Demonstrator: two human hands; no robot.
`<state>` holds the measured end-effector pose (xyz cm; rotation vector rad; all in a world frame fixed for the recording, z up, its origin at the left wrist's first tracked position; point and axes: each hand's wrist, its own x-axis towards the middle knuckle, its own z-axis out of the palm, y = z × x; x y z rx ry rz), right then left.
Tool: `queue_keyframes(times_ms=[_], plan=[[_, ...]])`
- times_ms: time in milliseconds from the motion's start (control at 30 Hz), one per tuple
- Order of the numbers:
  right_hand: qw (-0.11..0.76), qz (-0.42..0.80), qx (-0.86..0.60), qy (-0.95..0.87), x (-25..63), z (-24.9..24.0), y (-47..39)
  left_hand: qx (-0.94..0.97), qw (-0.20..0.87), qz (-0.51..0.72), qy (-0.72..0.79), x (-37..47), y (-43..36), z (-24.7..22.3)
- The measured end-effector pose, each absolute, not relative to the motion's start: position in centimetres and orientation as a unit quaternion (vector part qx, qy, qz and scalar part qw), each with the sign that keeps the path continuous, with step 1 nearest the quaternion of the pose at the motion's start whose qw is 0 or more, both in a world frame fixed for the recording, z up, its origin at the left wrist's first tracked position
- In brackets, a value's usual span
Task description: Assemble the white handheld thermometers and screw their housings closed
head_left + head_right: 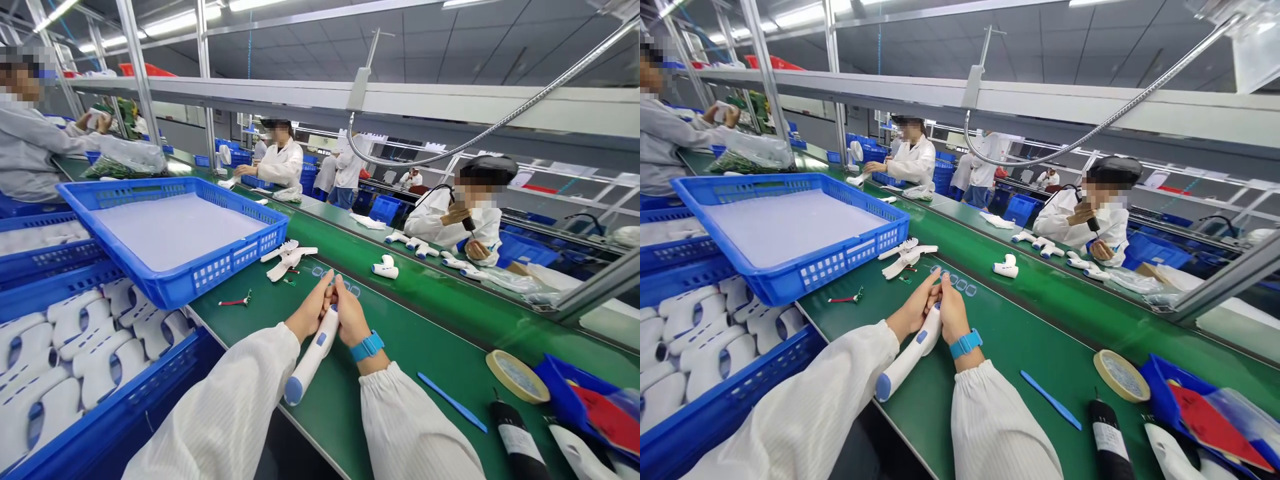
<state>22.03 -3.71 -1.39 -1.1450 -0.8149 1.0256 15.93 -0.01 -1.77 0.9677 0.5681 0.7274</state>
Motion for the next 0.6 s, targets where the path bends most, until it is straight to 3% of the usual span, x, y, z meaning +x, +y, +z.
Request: queue_keyframes(times_ms=[367,600], plan=[[0.715,0.390,-0.476,-0.332,22.2,-2.7,-3.3,0.374,0.847,0.316,0.209,16.8,0.4,-2.3],[0.709,0.321,-0.515,-0.358,21.9,-3.6,-3.8,0.385,0.832,0.343,0.206,16.6,-0.2,-3.0]])
